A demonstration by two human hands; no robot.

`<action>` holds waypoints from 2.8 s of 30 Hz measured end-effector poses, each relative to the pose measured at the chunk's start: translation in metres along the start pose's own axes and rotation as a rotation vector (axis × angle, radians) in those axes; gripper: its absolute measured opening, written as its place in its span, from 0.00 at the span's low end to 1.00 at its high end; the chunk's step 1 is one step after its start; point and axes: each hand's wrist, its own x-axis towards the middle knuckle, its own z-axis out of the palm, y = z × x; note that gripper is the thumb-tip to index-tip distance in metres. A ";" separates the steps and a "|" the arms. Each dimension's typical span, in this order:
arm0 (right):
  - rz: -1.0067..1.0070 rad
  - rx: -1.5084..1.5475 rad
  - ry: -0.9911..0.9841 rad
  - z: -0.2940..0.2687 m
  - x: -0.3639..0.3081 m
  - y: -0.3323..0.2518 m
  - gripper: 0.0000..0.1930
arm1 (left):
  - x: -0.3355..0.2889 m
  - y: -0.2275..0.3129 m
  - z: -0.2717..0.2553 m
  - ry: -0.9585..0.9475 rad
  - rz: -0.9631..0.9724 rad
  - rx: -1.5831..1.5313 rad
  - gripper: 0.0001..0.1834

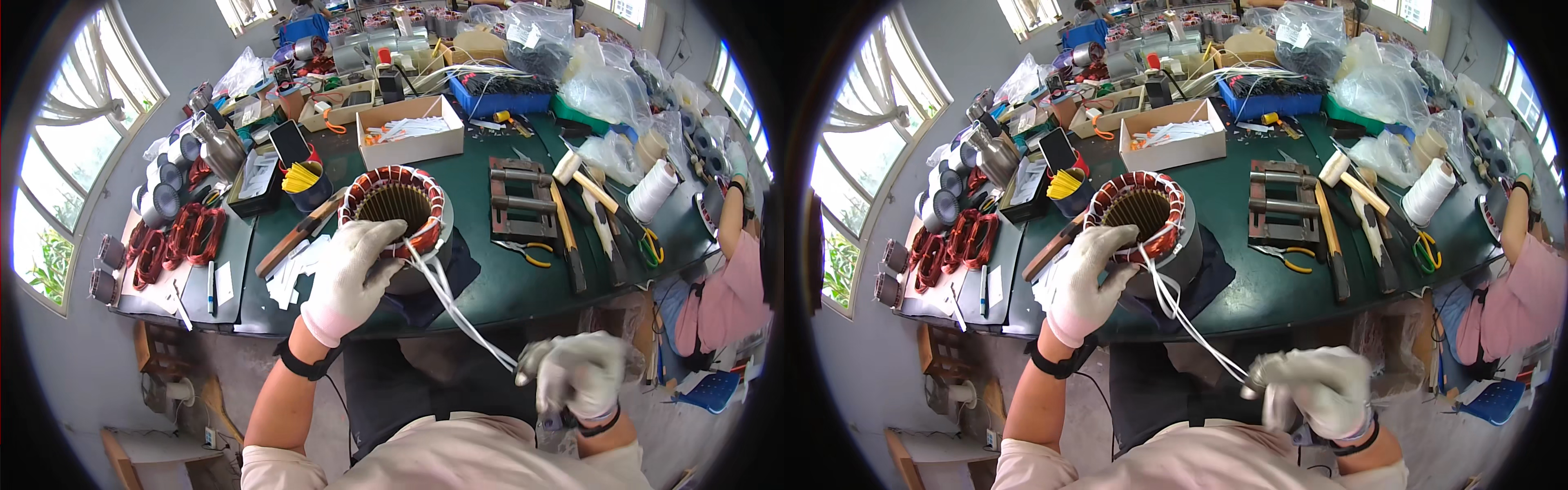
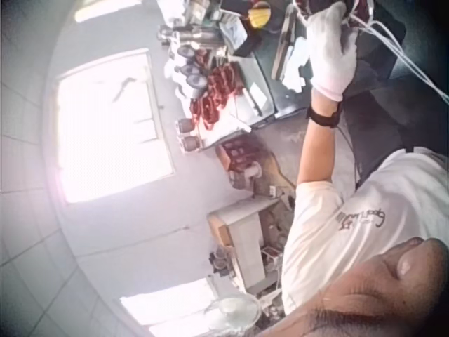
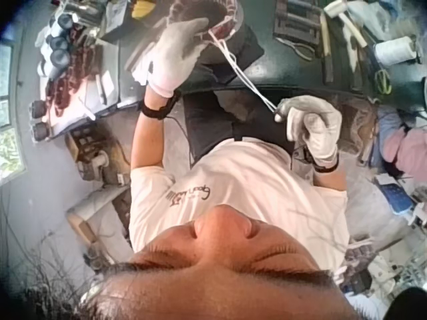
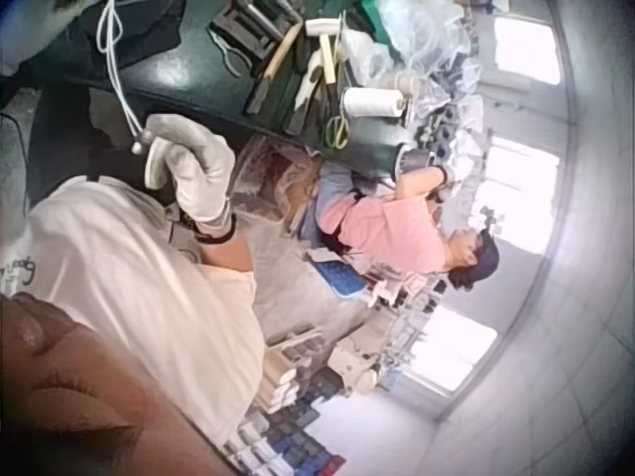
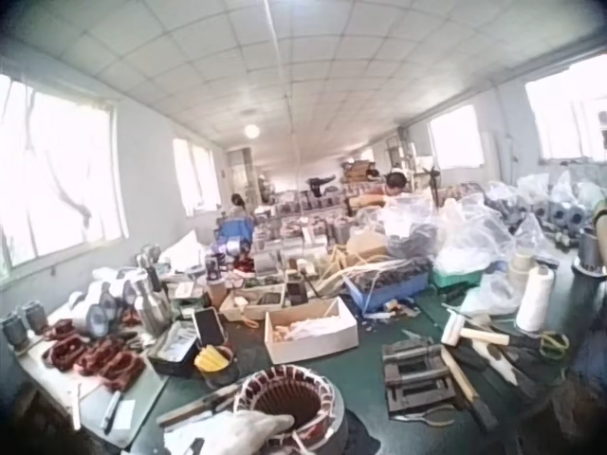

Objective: Assembling and tying wires on a motor stator in a workshop.

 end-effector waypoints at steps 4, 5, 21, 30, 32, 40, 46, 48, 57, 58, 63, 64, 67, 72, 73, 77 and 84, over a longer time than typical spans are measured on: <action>0.548 -1.066 0.135 -0.092 -0.140 0.160 0.12 | 0.016 0.012 -0.002 -0.001 0.021 0.005 0.27; 0.644 -1.094 0.141 -0.091 -0.162 0.169 0.12 | 0.016 0.012 -0.001 -0.004 0.012 -0.001 0.26; -0.142 -0.398 -0.200 0.046 0.075 0.065 0.11 | 0.009 0.001 0.006 0.000 0.078 -0.067 0.22; 0.009 0.234 0.110 0.066 0.097 0.066 0.18 | 0.008 -0.025 0.019 0.054 0.248 -0.081 0.19; 0.045 -0.187 0.049 0.095 0.117 0.019 0.18 | 0.000 -0.022 0.009 0.078 0.187 -0.058 0.19; -0.149 -0.236 -0.019 0.074 0.098 0.075 0.14 | 0.009 -0.017 0.016 0.097 0.194 -0.037 0.22; -0.526 -1.021 -0.228 0.071 0.079 0.037 0.15 | 0.005 -0.014 0.005 0.048 0.048 -0.028 0.19; -0.478 -0.940 -0.240 0.049 0.051 0.031 0.20 | 0.001 -0.026 0.002 0.028 0.050 -0.041 0.19; -0.241 -0.808 0.162 0.044 0.067 0.074 0.13 | 0.008 -0.026 -0.003 -0.064 0.042 -0.059 0.19; -0.331 -0.908 0.123 0.048 0.074 0.079 0.11 | 0.009 -0.026 -0.003 -0.060 0.047 -0.053 0.19; -0.313 -1.035 -0.032 0.055 0.100 0.085 0.11 | 0.016 -0.019 -0.008 -0.086 0.065 -0.039 0.19; -0.254 -0.971 -0.104 0.056 0.103 0.079 0.11 | 0.018 -0.016 -0.012 -0.126 0.041 -0.039 0.19; -0.066 -0.869 -0.125 0.053 0.115 0.078 0.13 | 0.039 -0.012 -0.026 -0.387 -0.004 0.014 0.22; -0.351 -1.087 0.041 0.054 0.111 0.076 0.12 | 0.050 -0.023 -0.030 -0.528 0.183 0.132 0.32; -0.408 -1.039 0.114 0.053 0.109 0.073 0.14 | 0.047 -0.014 -0.027 -0.417 0.117 0.199 0.37; 0.041 -0.184 -0.043 0.059 0.128 0.045 0.37 | 0.031 -0.001 -0.021 -0.104 0.094 0.239 0.52; -0.064 -0.553 0.094 0.040 0.100 0.073 0.06 | 0.013 0.001 -0.003 -0.052 0.033 -0.020 0.45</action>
